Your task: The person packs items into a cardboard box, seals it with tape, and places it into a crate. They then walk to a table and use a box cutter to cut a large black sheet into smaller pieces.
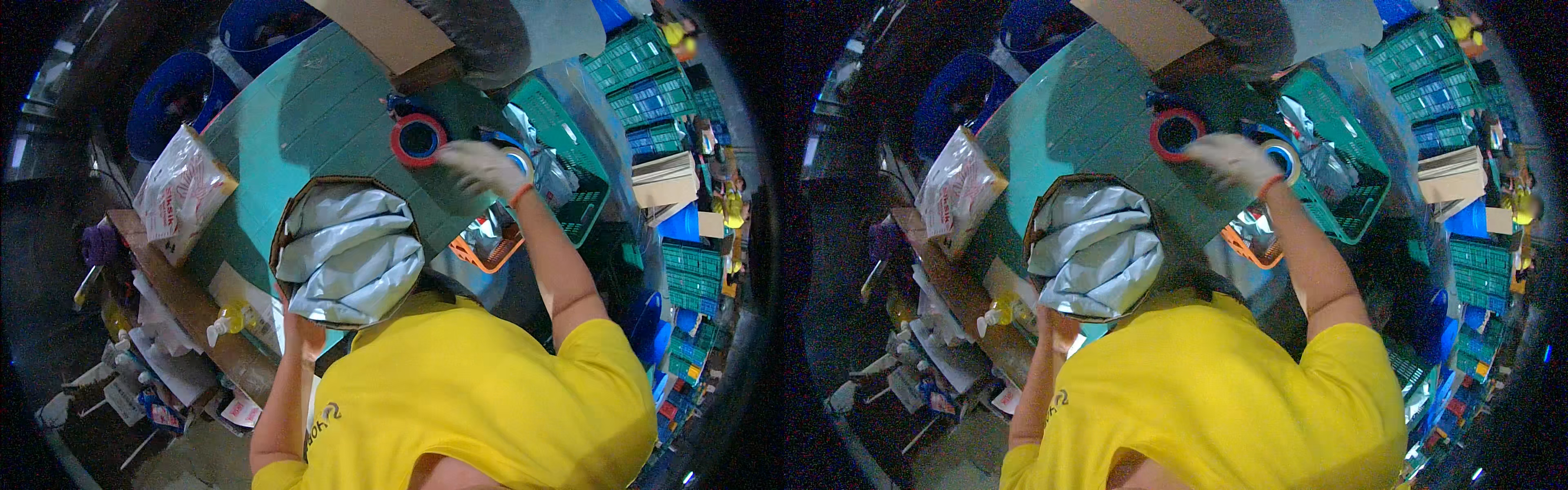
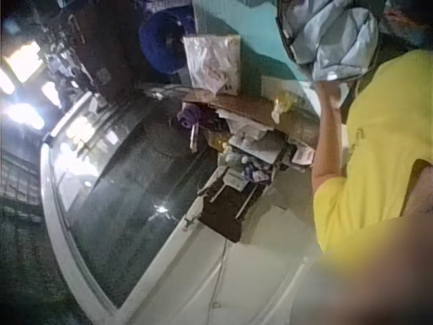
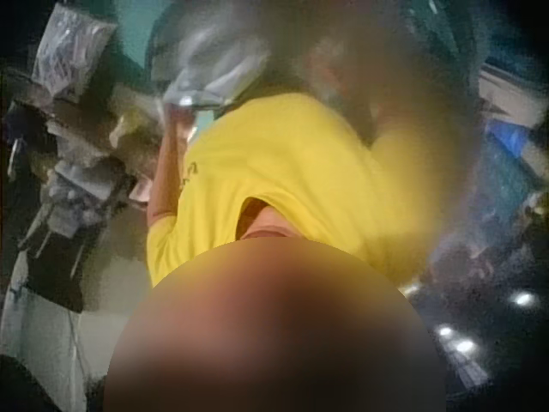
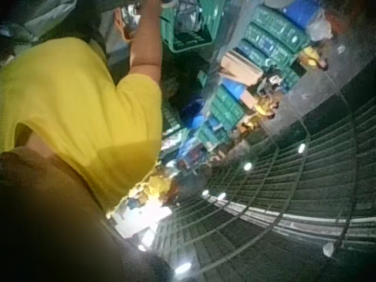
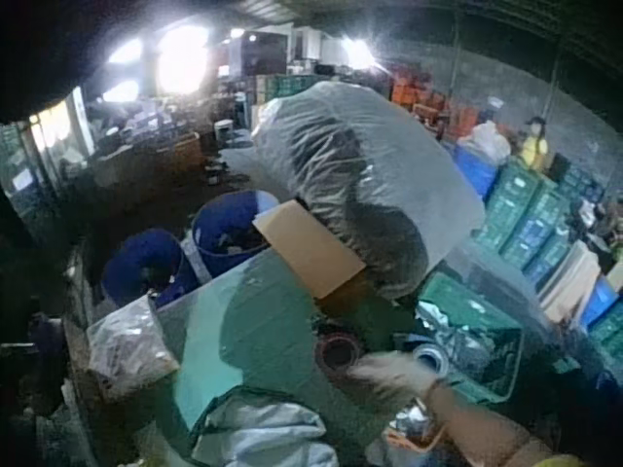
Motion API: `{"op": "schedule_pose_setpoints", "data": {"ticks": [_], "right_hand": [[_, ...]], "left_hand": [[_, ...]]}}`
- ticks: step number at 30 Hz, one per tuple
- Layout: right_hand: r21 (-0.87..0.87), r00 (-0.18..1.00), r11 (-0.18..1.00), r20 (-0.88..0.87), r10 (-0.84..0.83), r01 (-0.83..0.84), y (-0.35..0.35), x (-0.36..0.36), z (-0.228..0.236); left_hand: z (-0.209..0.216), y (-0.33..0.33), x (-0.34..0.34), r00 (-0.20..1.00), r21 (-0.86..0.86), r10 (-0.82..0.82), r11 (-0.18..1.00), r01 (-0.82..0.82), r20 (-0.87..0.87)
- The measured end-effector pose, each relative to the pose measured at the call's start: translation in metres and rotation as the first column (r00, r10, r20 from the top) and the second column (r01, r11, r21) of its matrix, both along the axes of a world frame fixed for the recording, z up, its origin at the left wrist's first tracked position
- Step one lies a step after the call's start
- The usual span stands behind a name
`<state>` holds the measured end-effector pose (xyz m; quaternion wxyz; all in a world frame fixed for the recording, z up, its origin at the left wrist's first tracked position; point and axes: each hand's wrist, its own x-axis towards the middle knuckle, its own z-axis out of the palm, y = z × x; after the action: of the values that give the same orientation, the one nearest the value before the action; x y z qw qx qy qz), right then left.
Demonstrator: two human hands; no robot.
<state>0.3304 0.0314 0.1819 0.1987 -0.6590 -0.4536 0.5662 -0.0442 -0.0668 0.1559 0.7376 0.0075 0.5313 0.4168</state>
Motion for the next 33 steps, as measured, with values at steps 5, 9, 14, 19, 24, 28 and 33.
{"op": "schedule_pose_setpoints", "data": {"ticks": [5,9,14,19,24,28,33], "right_hand": [[0.104,0.401,0.930,0.881,-0.251,0.353,-0.031,0.135,-0.108],[0.182,0.552,0.903,0.739,-0.387,0.389,-0.040,0.167,-0.147],[-0.111,0.846,0.867,0.309,-0.434,0.485,-0.006,0.134,0.001],[0.327,0.950,0.945,-0.296,0.099,0.003,0.064,-0.002,0.116],[0.416,0.896,0.815,0.360,0.259,-0.403,0.152,-0.186,0.077],[-0.094,0.708,0.864,0.533,0.464,-0.495,0.197,-0.280,0.000],[-0.052,0.549,0.697,0.575,0.606,-0.715,0.171,-0.273,0.040]], "left_hand": [[0.050,0.018,-0.002,0.134,0.134,0.394,-0.028,0.991,-0.909],[0.059,0.030,0.009,-0.212,-0.306,0.350,-0.239,0.922,-0.912],[0.047,0.021,0.028,-0.095,-0.186,0.400,-0.194,0.963,-0.911],[0.035,0.004,0.040,-0.024,-0.088,0.477,-0.111,0.990,-0.879],[0.028,0.003,0.040,0.023,-0.034,0.496,-0.106,0.994,-0.868],[0.025,0.004,0.037,0.052,0.011,0.465,-0.092,0.996,-0.884],[0.023,0.003,0.036,0.039,0.011,0.528,-0.057,0.998,-0.848]]}}
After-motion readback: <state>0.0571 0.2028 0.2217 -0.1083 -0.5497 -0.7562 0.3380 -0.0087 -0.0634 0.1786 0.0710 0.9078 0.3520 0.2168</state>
